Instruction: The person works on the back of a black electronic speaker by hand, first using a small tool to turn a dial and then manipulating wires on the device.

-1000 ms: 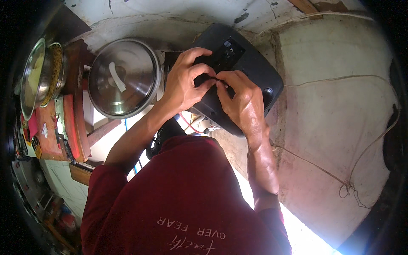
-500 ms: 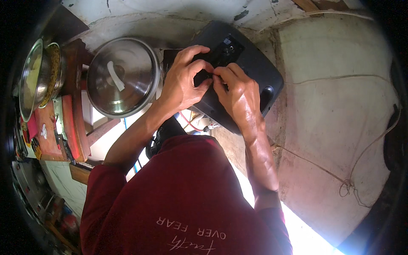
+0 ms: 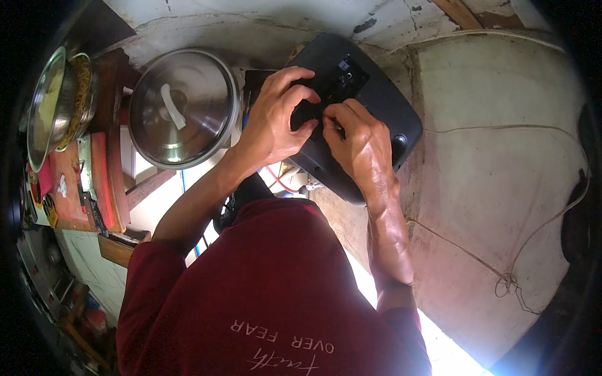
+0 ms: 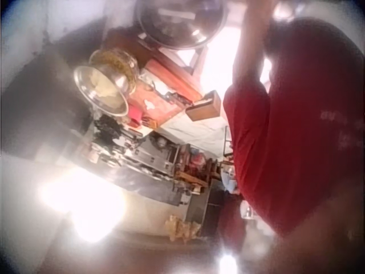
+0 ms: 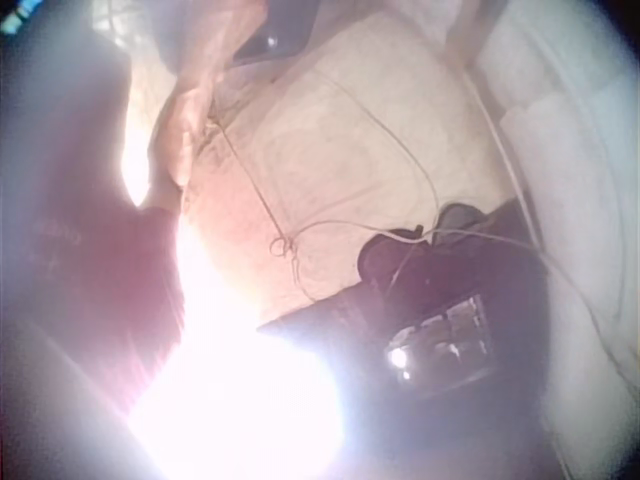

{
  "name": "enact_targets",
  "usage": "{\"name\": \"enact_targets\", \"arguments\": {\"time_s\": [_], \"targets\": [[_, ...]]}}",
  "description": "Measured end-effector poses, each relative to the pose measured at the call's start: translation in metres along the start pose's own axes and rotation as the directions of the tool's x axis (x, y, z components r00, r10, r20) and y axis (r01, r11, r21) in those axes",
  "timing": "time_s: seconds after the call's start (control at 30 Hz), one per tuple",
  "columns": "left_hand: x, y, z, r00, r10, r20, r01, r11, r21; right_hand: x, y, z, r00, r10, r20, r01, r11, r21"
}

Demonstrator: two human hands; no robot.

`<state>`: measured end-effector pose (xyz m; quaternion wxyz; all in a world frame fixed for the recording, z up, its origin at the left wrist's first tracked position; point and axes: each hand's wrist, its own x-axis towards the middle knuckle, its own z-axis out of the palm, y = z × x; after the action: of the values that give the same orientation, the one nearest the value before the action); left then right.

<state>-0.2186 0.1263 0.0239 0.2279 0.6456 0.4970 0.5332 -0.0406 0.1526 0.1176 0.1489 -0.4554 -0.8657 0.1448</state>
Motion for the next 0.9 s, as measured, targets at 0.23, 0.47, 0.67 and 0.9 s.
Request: {"name": "enact_targets", "arguments": {"time_s": [0.23,0.47,0.67,0.9], "targets": [[0.004,0.000,-0.006,0.999,0.003,0.050,0.001,0.997,-0.073,-0.001,-0.002,0.002,0.997,0.063,0.049,-0.062,0.998,-0.022],[0.004,-0.001,-0.008,0.997,-0.003,0.082,0.009,0.998,-0.069,0.001,0.004,0.007,0.997,0.052,0.058,-0.052,0.999,0.004],[0.005,-0.001,-0.010,0.996,-0.013,0.090,0.020,0.996,-0.082,0.005,0.007,0.008,0.996,0.066,0.067,-0.069,0.997,0.047],[0.005,-0.002,-0.010,0.997,-0.011,0.076,0.017,0.997,-0.078,0.003,0.009,0.010,0.997,0.059,0.058,-0.062,0.997,0.048]]}}
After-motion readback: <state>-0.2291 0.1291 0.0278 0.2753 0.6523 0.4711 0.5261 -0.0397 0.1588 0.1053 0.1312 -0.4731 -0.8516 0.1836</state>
